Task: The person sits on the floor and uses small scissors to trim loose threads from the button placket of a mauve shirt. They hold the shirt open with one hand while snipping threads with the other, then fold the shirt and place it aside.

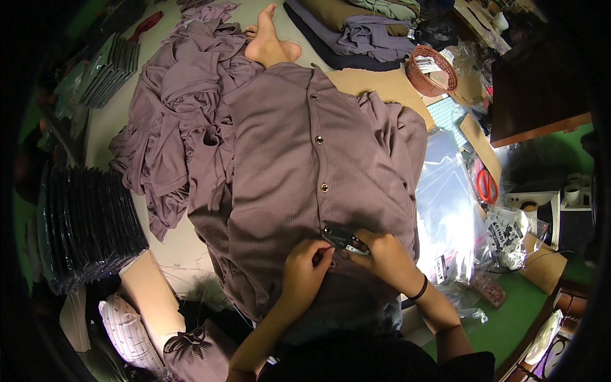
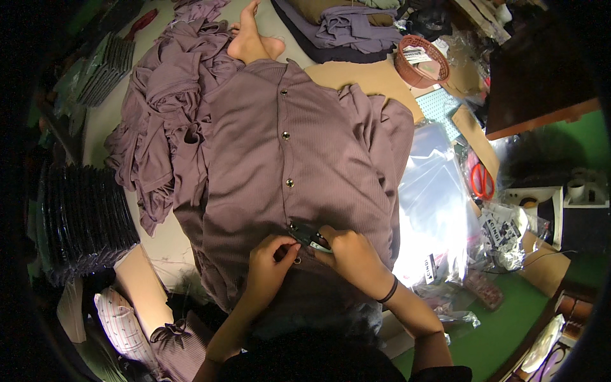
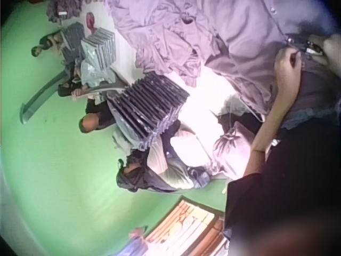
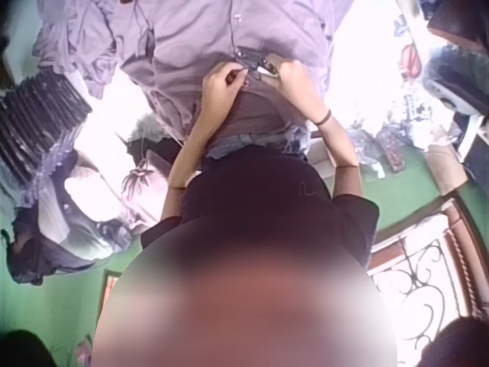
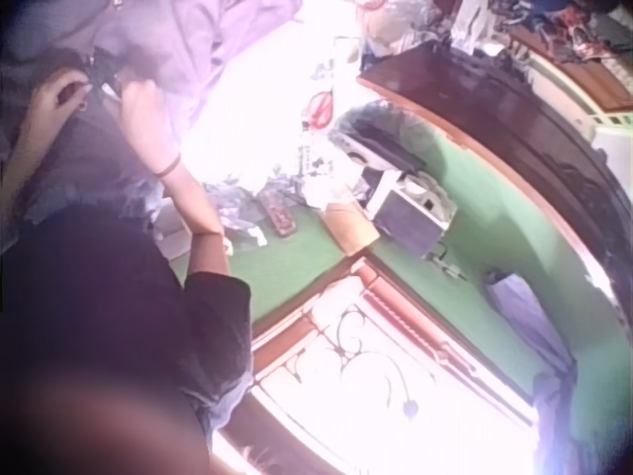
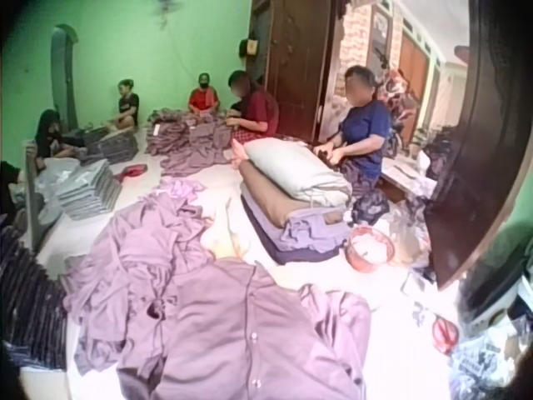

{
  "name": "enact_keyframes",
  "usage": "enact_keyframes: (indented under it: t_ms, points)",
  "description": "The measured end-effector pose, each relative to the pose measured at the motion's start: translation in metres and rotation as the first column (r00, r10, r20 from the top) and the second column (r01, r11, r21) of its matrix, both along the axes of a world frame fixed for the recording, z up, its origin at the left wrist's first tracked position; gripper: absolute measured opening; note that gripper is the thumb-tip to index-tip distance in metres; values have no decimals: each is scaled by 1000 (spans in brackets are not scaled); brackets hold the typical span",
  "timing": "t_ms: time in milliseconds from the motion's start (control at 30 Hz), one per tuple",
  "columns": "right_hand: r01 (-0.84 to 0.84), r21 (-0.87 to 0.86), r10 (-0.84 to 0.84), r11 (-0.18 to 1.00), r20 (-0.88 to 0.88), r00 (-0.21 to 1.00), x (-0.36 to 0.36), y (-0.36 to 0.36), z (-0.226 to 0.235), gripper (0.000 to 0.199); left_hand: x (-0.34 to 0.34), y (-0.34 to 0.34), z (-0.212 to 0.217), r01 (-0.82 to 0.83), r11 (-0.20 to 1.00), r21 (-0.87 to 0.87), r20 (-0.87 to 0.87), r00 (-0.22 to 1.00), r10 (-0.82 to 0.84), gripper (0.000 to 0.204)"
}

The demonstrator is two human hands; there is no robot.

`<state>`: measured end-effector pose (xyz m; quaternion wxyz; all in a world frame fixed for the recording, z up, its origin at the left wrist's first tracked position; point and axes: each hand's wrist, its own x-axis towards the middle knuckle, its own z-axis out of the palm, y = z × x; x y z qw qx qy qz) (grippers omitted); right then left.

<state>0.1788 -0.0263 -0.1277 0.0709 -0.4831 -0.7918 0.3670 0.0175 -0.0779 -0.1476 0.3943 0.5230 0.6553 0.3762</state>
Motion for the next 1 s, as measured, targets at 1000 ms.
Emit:
enact_keyframes:
  t_ms: [1000]
  points:
    - [-149, 226, 101, 963, 210, 972, -6, 11, -1, 29, -146, -57, 9, -507, 857, 86, -703, 579, 413, 19]
